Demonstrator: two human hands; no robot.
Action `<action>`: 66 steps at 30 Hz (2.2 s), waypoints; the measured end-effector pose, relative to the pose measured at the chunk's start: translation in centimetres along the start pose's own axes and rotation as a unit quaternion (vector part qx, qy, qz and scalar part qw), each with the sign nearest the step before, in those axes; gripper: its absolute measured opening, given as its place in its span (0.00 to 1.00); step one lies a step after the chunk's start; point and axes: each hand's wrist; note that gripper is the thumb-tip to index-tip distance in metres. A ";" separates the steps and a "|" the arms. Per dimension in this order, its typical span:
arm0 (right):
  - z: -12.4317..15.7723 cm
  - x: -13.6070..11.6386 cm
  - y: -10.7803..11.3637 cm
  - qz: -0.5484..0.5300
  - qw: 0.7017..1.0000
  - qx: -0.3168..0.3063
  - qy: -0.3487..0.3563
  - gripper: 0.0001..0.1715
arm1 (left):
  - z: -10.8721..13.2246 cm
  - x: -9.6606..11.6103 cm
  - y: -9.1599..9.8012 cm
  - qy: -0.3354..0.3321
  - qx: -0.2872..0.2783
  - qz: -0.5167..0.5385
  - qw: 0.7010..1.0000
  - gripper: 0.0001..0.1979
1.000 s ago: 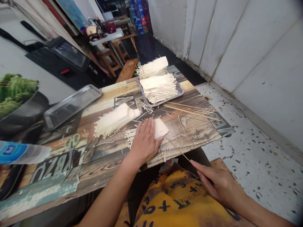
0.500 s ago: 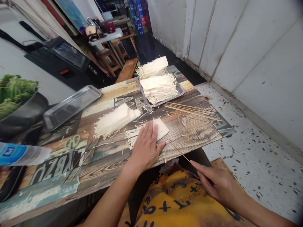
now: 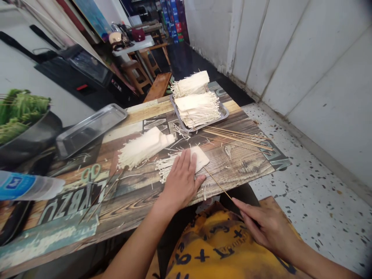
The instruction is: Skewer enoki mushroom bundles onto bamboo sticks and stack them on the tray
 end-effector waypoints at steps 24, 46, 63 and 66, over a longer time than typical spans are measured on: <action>-0.3 -0.8 0.5 -0.004 0.999 -0.019 -0.030 0.26 | 2.2 1.4 0.4 -0.032 0.024 0.017 0.999 0.33; -1.2 -1.6 -0.3 0.032 0.999 -0.013 -0.037 0.20 | 2.1 1.4 -0.1 -0.035 0.045 0.008 0.998 0.32; -0.9 -0.5 -1.9 -0.029 0.997 -0.050 -0.048 0.22 | 2.1 1.3 0.0 -0.036 0.044 0.013 0.998 0.32; -1.0 -0.6 -2.0 -0.035 0.997 -0.052 -0.053 0.23 | 2.1 1.3 0.1 -0.034 0.044 0.020 0.998 0.31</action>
Point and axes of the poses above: each hand's wrist, its own z-axis away from the middle knuckle, its own y-axis out of the back of the hand, x = y × z, and after that the axes turned 1 degree about -z, right-handed
